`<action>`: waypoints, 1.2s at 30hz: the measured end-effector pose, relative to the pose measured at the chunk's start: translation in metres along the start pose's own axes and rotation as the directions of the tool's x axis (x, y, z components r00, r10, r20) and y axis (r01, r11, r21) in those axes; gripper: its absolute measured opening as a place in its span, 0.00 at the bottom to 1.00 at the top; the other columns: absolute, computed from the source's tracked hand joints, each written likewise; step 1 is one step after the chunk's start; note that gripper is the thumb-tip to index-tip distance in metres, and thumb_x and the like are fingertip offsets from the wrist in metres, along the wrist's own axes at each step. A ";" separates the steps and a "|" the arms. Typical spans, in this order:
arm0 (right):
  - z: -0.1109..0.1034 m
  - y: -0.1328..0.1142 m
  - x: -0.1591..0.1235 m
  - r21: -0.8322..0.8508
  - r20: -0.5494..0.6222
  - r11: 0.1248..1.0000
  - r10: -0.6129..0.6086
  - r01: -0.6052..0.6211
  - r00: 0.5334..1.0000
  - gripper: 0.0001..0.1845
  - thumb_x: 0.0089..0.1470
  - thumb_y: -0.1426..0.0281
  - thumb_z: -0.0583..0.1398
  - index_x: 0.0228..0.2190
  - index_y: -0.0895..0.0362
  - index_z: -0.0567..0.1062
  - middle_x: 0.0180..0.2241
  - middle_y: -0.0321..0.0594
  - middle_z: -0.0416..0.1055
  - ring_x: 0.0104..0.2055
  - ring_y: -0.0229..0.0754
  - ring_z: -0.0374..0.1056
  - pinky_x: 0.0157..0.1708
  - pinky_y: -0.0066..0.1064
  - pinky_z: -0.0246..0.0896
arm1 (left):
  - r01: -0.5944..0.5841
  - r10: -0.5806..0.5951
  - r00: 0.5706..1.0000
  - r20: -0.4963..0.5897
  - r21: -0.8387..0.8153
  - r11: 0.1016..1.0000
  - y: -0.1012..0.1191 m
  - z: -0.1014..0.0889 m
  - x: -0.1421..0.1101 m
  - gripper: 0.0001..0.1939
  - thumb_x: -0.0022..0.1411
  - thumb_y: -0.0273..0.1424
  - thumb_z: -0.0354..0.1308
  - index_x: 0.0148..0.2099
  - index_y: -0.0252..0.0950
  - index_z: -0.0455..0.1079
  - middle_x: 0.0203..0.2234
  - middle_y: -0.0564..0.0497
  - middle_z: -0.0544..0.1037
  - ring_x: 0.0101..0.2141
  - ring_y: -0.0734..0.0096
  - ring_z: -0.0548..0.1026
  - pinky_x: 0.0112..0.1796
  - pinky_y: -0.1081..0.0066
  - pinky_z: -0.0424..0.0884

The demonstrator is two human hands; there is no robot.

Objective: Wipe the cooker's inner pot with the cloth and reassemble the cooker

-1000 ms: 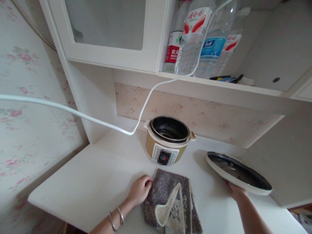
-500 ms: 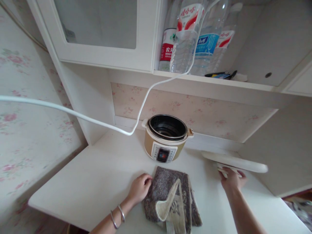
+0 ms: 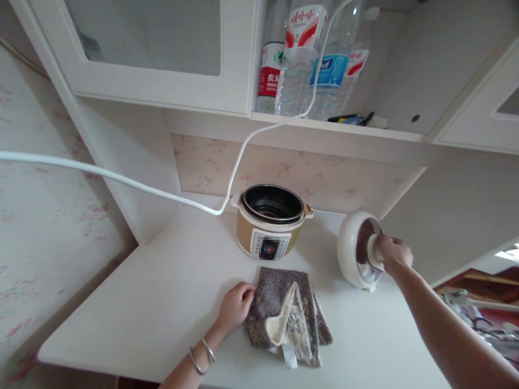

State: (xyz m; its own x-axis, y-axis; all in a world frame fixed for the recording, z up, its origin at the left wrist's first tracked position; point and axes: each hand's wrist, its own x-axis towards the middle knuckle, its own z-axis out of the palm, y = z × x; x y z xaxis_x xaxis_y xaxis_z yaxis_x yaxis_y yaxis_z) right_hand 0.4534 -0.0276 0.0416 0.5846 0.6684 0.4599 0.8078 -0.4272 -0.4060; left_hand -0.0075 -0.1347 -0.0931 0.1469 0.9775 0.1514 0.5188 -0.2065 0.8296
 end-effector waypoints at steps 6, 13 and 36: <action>-0.046 -0.079 0.000 -0.142 0.196 0.961 -0.207 0.237 0.959 0.25 0.55 0.52 0.49 0.45 0.50 0.76 0.46 0.52 0.74 0.43 0.58 0.71 0.37 0.43 0.62 | -0.011 0.012 0.999 0.029 -0.040 0.999 -0.003 -0.003 -0.001 0.13 0.64 0.33 0.48 0.39 0.39 0.74 0.35 0.49 0.79 0.37 0.67 0.76 0.39 0.70 0.68; -0.091 -0.195 0.004 -0.302 0.222 0.742 -0.555 0.598 0.802 0.25 0.59 0.52 0.48 0.44 0.52 0.75 0.48 0.47 0.71 0.43 0.50 0.69 0.38 0.37 0.57 | -0.039 0.043 0.998 0.038 -0.084 0.996 -0.009 -0.007 0.001 0.12 0.63 0.32 0.49 0.39 0.39 0.74 0.35 0.49 0.79 0.37 0.67 0.76 0.40 0.71 0.68; -0.007 -0.368 -0.021 -0.088 0.318 0.264 -0.906 0.961 0.278 0.23 0.61 0.58 0.48 0.40 0.58 0.77 0.41 0.49 0.75 0.43 0.50 0.71 0.38 0.34 0.59 | -0.027 0.026 0.999 0.032 0.019 0.999 -0.009 -0.007 0.007 0.14 0.60 0.25 0.48 0.37 0.38 0.75 0.33 0.46 0.78 0.35 0.65 0.75 0.39 0.68 0.69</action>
State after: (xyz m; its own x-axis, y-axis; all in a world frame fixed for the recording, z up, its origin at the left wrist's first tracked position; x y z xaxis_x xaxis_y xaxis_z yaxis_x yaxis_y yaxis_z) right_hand 0.1448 0.1115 0.1866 -0.5935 0.7667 0.2449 0.7812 0.4755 0.4045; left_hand -0.0168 -0.1254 -0.0962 0.1876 0.9698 0.1560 0.5307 -0.2337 0.8147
